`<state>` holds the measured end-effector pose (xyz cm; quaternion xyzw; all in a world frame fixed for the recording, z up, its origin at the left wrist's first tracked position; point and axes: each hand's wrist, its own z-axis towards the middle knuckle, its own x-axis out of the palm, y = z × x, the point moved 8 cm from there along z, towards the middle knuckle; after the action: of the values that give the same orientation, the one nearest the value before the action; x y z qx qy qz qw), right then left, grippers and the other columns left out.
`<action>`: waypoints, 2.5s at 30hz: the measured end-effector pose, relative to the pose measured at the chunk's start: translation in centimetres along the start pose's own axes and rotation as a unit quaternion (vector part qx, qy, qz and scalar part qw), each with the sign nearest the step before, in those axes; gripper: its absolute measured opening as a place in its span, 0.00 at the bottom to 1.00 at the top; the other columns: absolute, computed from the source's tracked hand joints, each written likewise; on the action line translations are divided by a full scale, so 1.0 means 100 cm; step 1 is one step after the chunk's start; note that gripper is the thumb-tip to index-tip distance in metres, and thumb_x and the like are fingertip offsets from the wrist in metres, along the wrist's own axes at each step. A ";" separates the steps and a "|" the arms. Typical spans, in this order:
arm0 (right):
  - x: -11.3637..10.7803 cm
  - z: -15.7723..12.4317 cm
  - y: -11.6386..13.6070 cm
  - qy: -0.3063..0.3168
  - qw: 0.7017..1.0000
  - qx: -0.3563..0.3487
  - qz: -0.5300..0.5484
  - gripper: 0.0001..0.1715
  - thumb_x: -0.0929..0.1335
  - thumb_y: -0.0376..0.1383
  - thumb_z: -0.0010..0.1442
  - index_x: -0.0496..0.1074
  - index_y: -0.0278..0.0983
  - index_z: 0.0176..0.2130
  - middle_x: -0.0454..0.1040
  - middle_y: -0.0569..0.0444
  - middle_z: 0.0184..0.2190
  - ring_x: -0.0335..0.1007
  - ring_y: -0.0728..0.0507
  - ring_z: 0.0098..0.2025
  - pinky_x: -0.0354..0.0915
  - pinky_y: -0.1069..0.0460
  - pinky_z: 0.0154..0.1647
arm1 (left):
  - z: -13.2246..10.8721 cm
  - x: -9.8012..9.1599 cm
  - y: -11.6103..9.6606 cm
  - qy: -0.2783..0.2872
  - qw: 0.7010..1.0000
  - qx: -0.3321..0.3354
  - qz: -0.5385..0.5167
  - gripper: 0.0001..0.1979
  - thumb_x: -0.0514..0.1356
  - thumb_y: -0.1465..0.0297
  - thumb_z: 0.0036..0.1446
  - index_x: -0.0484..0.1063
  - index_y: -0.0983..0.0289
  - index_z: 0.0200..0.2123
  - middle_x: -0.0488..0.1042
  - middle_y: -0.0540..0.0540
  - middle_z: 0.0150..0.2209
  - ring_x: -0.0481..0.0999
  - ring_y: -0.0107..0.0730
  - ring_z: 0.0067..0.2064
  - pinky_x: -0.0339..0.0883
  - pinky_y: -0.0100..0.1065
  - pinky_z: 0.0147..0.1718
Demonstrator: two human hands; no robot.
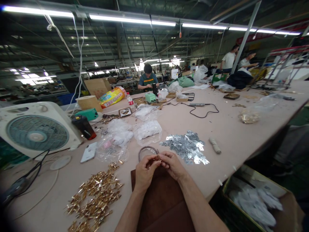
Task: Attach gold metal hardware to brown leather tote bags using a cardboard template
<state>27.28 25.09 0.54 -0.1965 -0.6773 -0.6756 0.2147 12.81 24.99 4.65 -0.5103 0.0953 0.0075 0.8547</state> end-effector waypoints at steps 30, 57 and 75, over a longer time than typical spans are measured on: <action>-0.052 -0.053 0.027 -0.184 0.914 -0.130 -0.337 0.24 0.72 0.55 0.62 0.76 0.38 0.44 0.76 0.53 0.27 0.70 0.42 0.30 0.66 0.48 0.33 | 0.009 0.024 -0.004 0.132 0.949 0.094 0.272 0.19 0.51 0.77 0.68 0.77 0.59 0.54 0.78 0.59 0.58 0.73 0.43 0.61 0.67 0.49 0.63; -0.031 -0.060 0.027 -0.105 0.910 -0.135 -0.379 0.19 0.71 0.52 0.63 0.79 0.41 0.44 0.79 0.51 0.32 0.72 0.39 0.32 0.67 0.47 0.33 | 0.069 0.084 -0.025 0.376 0.864 0.121 0.313 0.11 0.67 0.75 0.55 0.80 0.56 0.40 0.82 0.53 0.40 0.80 0.40 0.42 0.70 0.33 0.41; -0.056 -0.031 0.023 -0.157 0.905 -0.092 -0.385 0.20 0.73 0.52 0.57 0.80 0.39 0.38 0.80 0.50 0.27 0.74 0.40 0.26 0.69 0.47 0.29 | 0.006 0.034 -0.017 0.053 0.988 0.010 0.148 0.11 0.56 0.75 0.65 0.75 0.61 0.46 0.80 0.57 0.46 0.79 0.42 0.50 0.73 0.43 0.53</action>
<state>33.32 22.15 -0.70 -0.0433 -0.6601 -0.7254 -0.1901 16.46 24.41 5.77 -0.4818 0.2152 0.1056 0.8428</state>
